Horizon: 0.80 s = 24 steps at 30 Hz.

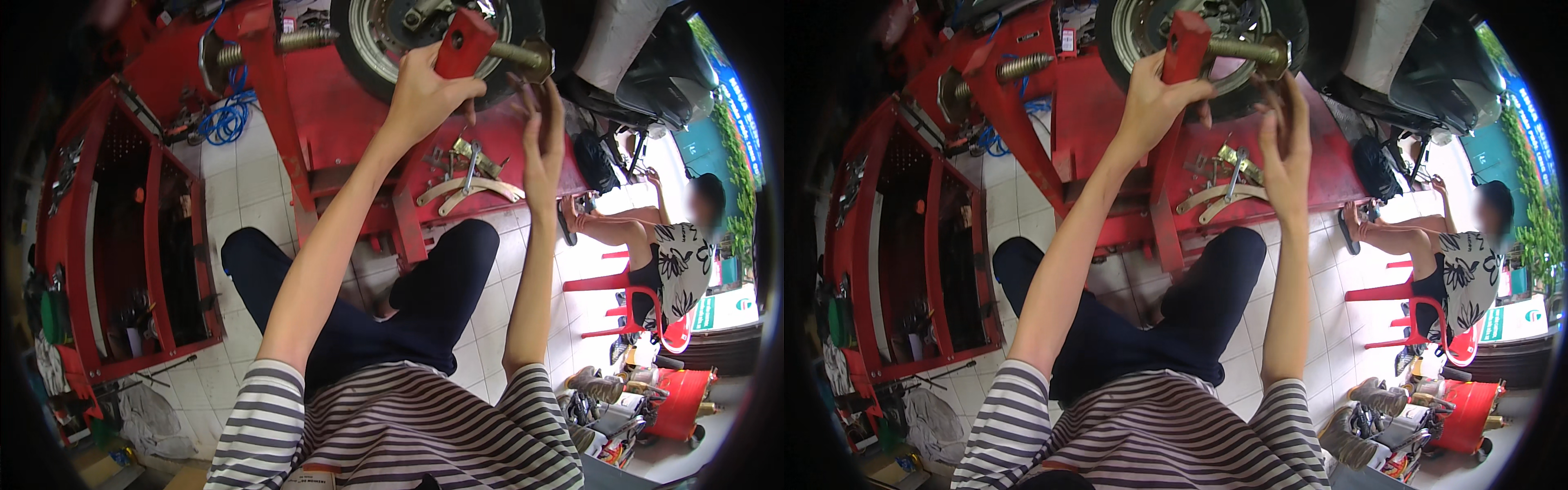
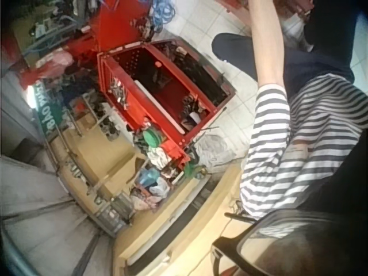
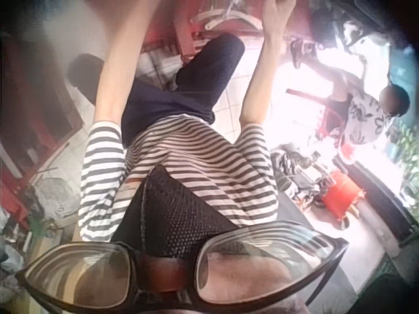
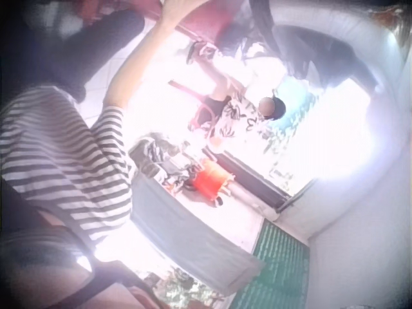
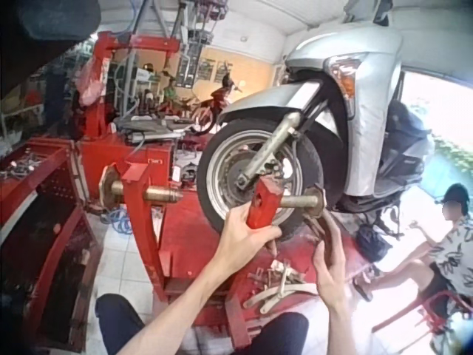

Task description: The person assembles a metal bracket using a wrench and then threads a large bolt through a red support stand. They handle metal components, a nut, and a large threaded rod.

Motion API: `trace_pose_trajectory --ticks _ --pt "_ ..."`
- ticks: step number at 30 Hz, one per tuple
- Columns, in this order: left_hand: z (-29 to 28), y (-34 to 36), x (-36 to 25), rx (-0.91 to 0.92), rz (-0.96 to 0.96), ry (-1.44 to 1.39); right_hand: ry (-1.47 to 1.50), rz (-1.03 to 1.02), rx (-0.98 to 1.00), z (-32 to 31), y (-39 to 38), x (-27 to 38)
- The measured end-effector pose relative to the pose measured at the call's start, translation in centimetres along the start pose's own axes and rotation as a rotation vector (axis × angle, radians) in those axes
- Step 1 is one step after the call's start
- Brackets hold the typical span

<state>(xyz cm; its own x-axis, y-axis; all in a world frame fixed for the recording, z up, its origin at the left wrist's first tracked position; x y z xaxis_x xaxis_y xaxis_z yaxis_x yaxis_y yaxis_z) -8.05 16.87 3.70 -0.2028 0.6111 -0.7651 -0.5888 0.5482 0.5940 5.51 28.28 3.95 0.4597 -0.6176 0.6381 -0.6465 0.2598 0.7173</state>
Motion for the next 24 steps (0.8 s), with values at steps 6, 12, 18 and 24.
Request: trace_pose_trajectory --ticks 6,12,18,24 --pt "-0.2 0.0 -0.2 -0.065 -0.029 -0.058 0.032 -0.083 -0.12 1.3 3.6 1.0" --pt "-0.8 0.2 0.6 -0.088 -0.062 -0.047 0.038 -0.016 0.008 0.3 5.9 0.1" --pt "-0.4 0.1 0.2 -0.122 -0.056 -0.019 0.201 0.032 -0.065 1.0 6.4 -1.1" --pt "-0.9 0.0 0.8 -0.167 0.01 0.053 0.293 -0.012 -0.074 1.7 6.6 -2.9"
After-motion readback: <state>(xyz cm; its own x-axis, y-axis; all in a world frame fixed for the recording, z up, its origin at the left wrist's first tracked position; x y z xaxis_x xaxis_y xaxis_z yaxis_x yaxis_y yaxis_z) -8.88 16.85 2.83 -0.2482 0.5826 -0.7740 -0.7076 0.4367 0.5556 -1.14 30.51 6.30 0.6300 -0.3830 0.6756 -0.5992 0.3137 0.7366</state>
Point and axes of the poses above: each hand's wrist, its own y-axis towards the middle knuckle, its own z-axis out of the palm, x = y × z, the point moved 5 cm from there along y, towards the middle knuckle, and after that the axes turned 1 degree about -y, right-handed, at the moved point
